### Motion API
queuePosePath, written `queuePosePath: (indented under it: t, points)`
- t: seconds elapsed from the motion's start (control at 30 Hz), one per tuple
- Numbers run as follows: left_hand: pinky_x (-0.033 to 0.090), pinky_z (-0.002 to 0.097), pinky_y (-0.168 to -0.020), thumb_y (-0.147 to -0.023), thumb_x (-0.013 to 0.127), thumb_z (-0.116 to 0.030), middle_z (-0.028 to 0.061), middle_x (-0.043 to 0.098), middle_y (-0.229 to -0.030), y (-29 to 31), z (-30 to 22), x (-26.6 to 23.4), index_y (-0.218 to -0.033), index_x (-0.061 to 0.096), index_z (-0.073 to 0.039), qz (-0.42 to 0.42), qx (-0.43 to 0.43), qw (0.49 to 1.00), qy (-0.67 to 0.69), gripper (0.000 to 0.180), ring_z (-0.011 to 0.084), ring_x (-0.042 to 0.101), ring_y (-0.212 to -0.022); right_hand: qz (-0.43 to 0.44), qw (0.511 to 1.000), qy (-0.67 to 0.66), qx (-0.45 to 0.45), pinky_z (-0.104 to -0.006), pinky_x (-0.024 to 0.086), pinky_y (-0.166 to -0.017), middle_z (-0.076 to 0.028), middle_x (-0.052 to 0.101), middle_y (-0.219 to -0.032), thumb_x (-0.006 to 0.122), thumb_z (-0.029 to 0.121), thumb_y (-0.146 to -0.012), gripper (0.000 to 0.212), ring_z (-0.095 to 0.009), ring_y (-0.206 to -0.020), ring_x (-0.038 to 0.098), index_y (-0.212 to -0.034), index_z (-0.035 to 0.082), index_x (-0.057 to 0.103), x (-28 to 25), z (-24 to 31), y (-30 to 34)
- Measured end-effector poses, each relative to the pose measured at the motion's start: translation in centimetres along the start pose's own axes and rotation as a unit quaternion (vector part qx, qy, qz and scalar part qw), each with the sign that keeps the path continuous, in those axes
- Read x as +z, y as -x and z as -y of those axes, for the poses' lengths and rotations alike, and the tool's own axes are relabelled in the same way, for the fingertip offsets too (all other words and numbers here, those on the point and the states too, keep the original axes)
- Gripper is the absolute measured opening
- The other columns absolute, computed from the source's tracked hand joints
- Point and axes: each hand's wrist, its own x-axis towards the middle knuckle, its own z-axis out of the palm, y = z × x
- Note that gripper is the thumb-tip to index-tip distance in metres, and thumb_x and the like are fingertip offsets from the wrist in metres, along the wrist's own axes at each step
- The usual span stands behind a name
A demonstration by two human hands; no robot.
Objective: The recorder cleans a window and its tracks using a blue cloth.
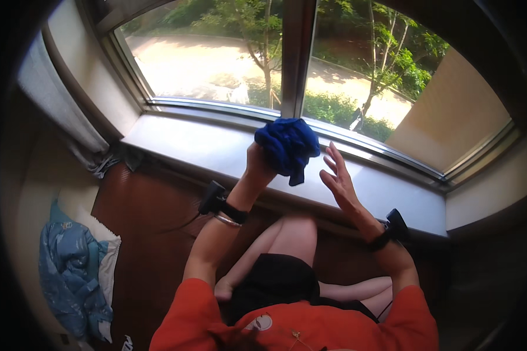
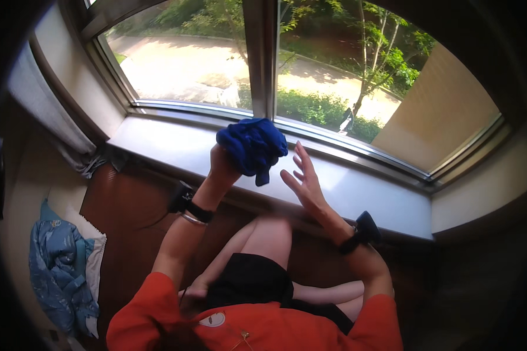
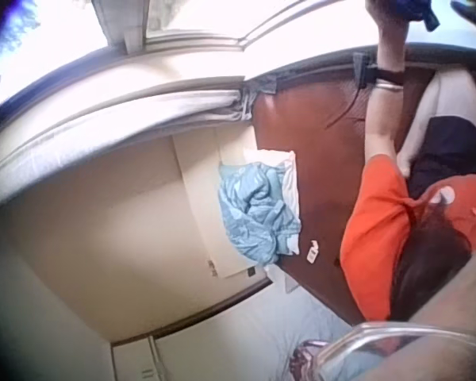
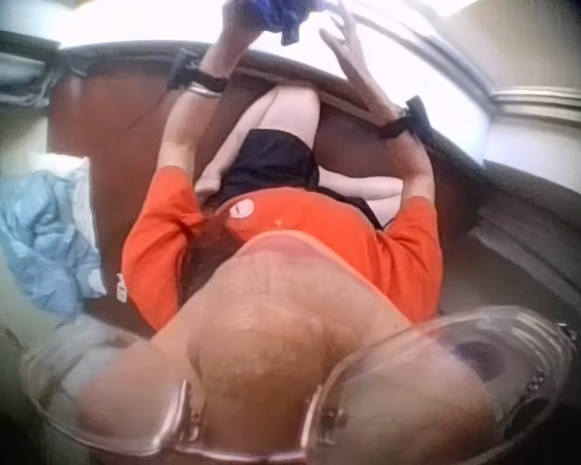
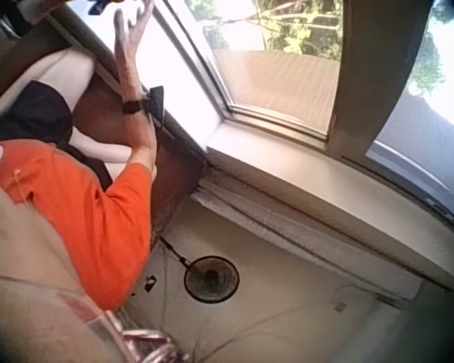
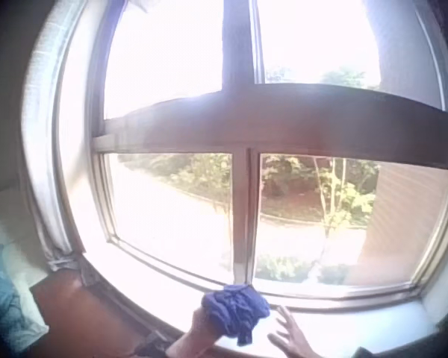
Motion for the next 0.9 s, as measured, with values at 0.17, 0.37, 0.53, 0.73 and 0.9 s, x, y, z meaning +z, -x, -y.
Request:
queuePosePath:
  t: [0.17, 0.37, 0.53, 0.73, 0.9]
  points:
    - [0.041, 0.0362, -0.093, -0.09, 0.047, -0.036, 0.0209, 0.051, -0.121, -2.3, 3.6, 5.2, -0.125, 0.045, 0.003, 0.017, 0.002, 0.802, -0.597, 0.053, 0.0301, 0.053, -0.109, -0.017, 0.964, -0.237, 0.124, -0.0245, 0.05, -0.054, -0.012, 0.059, -0.093, 0.05, 0.031, -0.091, 0.048, -0.015, -0.074, 0.062, -0.128, 0.004, 0.036, -2.4, 2.8, -1.0]
    - [0.042, 0.0414, -0.087, -0.085, 0.056, -0.018, 0.0204, 0.057, -0.11, -9.1, -2.8, 8.3, -0.112, 0.054, -0.002, -0.114, 0.365, 0.509, -0.771, 0.032, 0.0344, 0.053, -0.103, -0.198, 0.945, -0.127, -0.227, -0.029, 0.048, -0.084, -0.009, 0.056, -0.11, 0.056, 0.023, -0.088, 0.043, -0.017, -0.097, 0.057, -0.123, 0.001, 0.045, -5.9, 9.4, -5.7]
    - [0.026, 0.0398, -0.104, -0.094, 0.037, -0.044, 0.0125, 0.05, -0.127, -12.4, -2.5, 7.4, -0.129, 0.041, -0.009, -0.075, 0.065, 0.933, -0.346, 0.049, 0.0232, 0.042, -0.123, -0.285, 0.809, 0.326, -0.398, -0.0419, 0.028, -0.104, -0.023, 0.032, -0.137, 0.054, 0.007, -0.078, 0.051, -0.038, -0.125, 0.035, -0.127, 0.0, 0.042, -2.5, 14.2, -12.3]
    - [0.045, 0.0294, -0.079, -0.091, 0.049, -0.039, 0.0059, 0.056, -0.111, -11.0, -1.6, 5.0, -0.123, 0.046, -0.007, -0.124, 0.11, 0.971, -0.17, 0.045, 0.0114, 0.055, -0.097, -0.244, 0.819, 0.361, -0.374, -0.0411, 0.043, -0.086, -0.016, 0.06, -0.106, 0.055, 0.006, -0.073, 0.034, -0.033, -0.103, 0.055, -0.107, 0.005, 0.058, -1.5, 11.8, -13.0]
    - [0.039, 0.0181, -0.054, -0.088, 0.059, -0.031, -0.0035, 0.058, -0.067, -8.7, -1.5, 4.8, -0.079, 0.065, -0.006, -0.215, 0.109, 0.914, -0.327, 0.027, 0.0041, 0.05, -0.059, -0.187, 0.88, 0.403, -0.166, -0.0369, 0.042, -0.087, -0.015, 0.059, -0.102, 0.063, 0.022, -0.077, 0.021, -0.03, -0.102, 0.054, -0.09, 0.007, 0.068, -5.7, 10.4, -9.4]
